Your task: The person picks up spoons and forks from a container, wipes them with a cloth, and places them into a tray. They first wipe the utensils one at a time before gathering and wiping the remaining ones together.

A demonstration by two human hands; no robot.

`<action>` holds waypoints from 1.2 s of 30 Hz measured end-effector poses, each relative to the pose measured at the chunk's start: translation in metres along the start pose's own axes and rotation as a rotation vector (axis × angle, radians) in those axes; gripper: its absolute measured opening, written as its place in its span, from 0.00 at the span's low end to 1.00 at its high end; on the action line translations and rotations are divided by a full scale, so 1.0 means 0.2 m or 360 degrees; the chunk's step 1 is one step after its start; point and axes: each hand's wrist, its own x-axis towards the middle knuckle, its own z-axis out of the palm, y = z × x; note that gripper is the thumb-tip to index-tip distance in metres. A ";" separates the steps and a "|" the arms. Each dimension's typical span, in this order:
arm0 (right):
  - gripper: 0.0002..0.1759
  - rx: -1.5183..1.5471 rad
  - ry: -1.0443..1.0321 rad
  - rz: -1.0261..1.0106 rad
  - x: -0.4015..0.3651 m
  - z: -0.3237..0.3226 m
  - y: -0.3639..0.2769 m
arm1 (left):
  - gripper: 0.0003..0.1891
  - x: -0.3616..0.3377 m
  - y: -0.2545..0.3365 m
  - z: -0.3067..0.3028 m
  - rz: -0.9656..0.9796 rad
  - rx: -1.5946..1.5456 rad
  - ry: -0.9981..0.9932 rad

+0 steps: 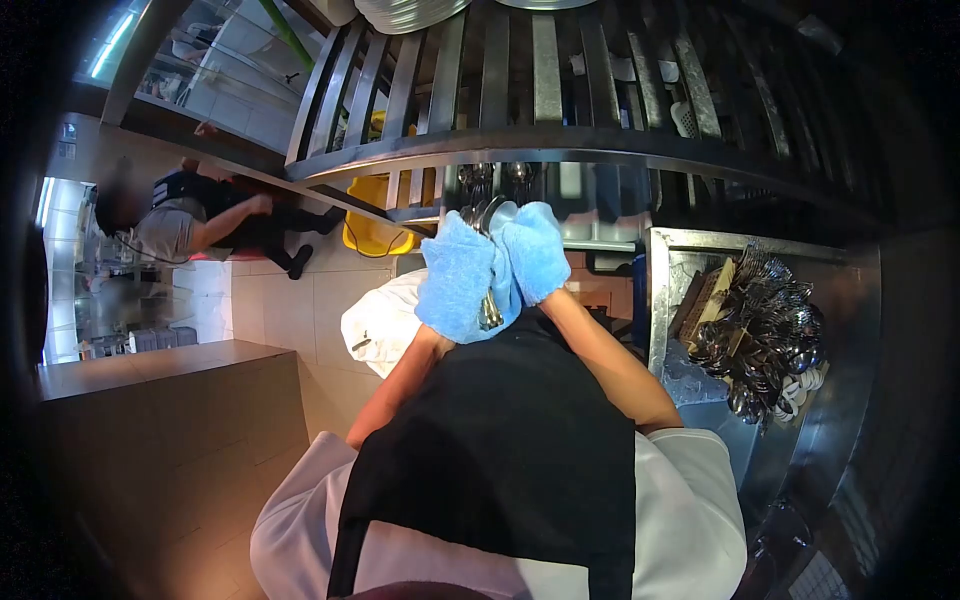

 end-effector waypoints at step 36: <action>0.05 -0.0356 -0.0879 -0.0482 -0.25 0.46 0.27 | 0.14 0.01 -0.26 0.45 -0.0565 -0.0757 0.0183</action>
